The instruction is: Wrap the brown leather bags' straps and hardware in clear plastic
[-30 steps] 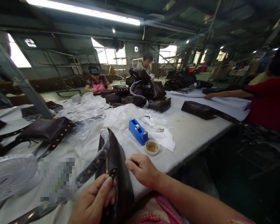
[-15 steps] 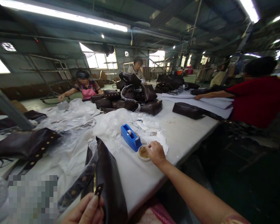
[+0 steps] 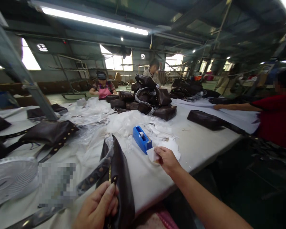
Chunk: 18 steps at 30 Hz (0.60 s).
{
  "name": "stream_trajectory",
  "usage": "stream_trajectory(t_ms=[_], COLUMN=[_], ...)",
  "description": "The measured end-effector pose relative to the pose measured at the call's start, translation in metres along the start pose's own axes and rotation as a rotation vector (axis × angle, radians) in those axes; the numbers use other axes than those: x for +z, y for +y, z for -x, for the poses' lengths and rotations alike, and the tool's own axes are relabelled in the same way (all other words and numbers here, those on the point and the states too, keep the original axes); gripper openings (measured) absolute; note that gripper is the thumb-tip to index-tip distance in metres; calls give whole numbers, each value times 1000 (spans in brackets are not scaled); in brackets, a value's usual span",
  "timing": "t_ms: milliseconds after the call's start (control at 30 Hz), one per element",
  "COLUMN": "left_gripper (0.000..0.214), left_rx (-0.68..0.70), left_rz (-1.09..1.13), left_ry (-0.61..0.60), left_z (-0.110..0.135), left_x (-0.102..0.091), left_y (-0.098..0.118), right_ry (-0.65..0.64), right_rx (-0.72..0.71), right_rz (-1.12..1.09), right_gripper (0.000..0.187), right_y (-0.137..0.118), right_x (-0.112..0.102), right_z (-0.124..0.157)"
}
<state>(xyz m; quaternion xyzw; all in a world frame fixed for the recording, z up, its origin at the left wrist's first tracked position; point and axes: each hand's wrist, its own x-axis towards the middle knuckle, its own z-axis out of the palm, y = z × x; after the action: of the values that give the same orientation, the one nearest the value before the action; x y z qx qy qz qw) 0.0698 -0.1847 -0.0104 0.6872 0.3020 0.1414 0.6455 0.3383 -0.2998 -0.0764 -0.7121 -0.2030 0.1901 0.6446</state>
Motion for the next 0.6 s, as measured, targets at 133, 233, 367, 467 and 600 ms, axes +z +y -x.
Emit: stream_trajectory(t_ms=[133, 233, 367, 467, 600], left_gripper=[48, 47, 40, 33, 24], left_rx=[13, 47, 31, 25, 46], left_rz=[-60, -13, 78, 121, 117], left_ry=[-11, -56, 1, 66, 61], left_z=[8, 12, 16, 17, 14], left_x=[3, 2, -1, 0, 1], left_y=[13, 18, 17, 15, 16], right_ry=[-233, -420, -516, -647, -863], right_rx=[21, 45, 61, 149, 254], right_rz=[-299, -434, -344, -321, -359], right_gripper=[41, 32, 33, 33, 31], right_y=[-34, -49, -58, -56, -48], right_x=[44, 61, 66, 63, 60], right_z=[59, 96, 120, 125, 127])
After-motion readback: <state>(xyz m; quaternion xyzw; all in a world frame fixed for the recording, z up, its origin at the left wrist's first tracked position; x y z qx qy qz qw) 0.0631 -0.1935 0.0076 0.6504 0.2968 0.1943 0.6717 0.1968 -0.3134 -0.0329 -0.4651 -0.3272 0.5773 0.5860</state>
